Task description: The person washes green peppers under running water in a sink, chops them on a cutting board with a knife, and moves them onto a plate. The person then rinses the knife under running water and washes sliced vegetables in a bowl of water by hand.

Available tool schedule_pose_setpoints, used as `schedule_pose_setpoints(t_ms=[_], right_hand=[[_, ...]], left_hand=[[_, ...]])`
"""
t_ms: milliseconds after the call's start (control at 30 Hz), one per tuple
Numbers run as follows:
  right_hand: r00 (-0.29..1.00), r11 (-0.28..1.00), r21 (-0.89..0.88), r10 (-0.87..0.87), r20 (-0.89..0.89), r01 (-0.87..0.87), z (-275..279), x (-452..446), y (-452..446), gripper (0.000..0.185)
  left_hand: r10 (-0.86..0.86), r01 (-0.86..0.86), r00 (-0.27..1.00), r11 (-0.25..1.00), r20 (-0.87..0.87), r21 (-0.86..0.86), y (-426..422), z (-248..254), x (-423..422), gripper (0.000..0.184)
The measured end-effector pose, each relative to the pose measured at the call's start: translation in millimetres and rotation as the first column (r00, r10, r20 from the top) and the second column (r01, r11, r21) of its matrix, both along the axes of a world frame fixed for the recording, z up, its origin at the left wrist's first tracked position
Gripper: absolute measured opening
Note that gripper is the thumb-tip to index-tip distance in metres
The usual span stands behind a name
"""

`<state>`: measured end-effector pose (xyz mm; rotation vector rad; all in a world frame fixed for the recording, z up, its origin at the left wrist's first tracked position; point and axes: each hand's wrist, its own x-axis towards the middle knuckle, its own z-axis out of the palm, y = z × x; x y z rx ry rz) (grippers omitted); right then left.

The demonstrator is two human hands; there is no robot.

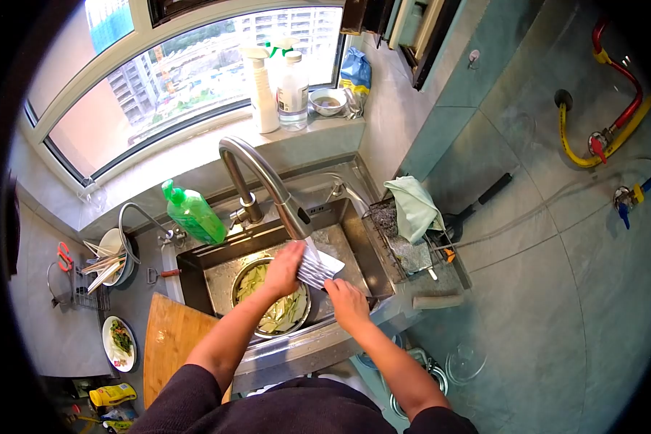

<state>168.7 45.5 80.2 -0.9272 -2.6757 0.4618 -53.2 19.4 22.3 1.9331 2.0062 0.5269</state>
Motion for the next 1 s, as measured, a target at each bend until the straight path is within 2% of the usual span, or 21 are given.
schedule_pose_setpoints(t_ms=[100,200,233,300,333,367,500,600,700,800,833,933,1000], right_hand=[[0.951,0.981,-0.156,-0.157,-0.265,0.118,1,-2,-6,0.032],[0.803,0.788,-0.593,-0.456,-0.384,0.164,-33,-6,-2,0.022],[0.761,0.471,-0.880,-0.594,-0.260,0.067,-34,-5,5,0.014],[0.657,0.207,-0.971,-0.716,-0.236,-0.122,-41,-5,12,0.013],[0.608,0.075,-0.971,-0.768,-0.202,-0.229,-44,-7,14,0.012],[0.549,0.029,-0.953,-0.812,-0.197,-0.301,-48,-11,14,0.010],[0.456,-0.065,-0.881,-0.872,-0.177,-0.468,-50,-19,19,0.012],[0.424,-0.151,-0.790,-0.893,-0.148,-0.594,-57,-17,21,0.009],[0.431,-0.212,-0.748,-0.896,-0.110,-0.630,-66,-13,22,0.009],[0.469,-0.239,-0.754,-0.877,-0.103,-0.612,-60,-8,19,0.008],[0.494,-0.205,-0.793,-0.859,-0.136,-0.574,-52,-7,17,0.010],[0.537,-0.202,-0.796,-0.825,-0.175,-0.570,-40,-7,13,0.012],[0.535,-0.216,-0.777,-0.826,-0.177,-0.591,-37,-7,12,0.014]], left_hand=[[0.197,-0.199,0.979,0.979,0.051,0.044,-16,-7,-9,0.088],[0.070,-0.075,0.995,0.995,0.065,0.070,-27,5,4,0.085],[-0.001,-0.005,0.998,0.993,0.055,0.115,-29,6,11,0.082],[-0.142,0.133,0.988,0.980,0.056,0.146,-29,12,24,0.081],[-0.209,0.198,0.976,0.967,0.055,0.160,-30,19,30,0.080],[-0.271,0.258,0.960,0.955,0.076,0.146,-31,27,35,0.079],[-0.323,0.305,0.927,0.945,0.191,0.118,-32,30,41,0.077],[-0.327,0.306,0.932,0.941,0.154,0.146,-26,31,34,0.070],[-0.317,0.298,0.941,0.942,0.115,0.157,-17,23,21,0.064],[-0.237,0.235,0.971,0.970,0.027,0.060,-6,7,10,0.062],[-0.213,0.212,0.977,0.975,0.022,0.064,-3,4,9,0.061],[-0.340,0.312,0.931,0.929,0.131,0.199,4,23,23,0.061],[-0.392,0.369,0.903,0.918,0.178,0.149,8,39,31,0.062]])
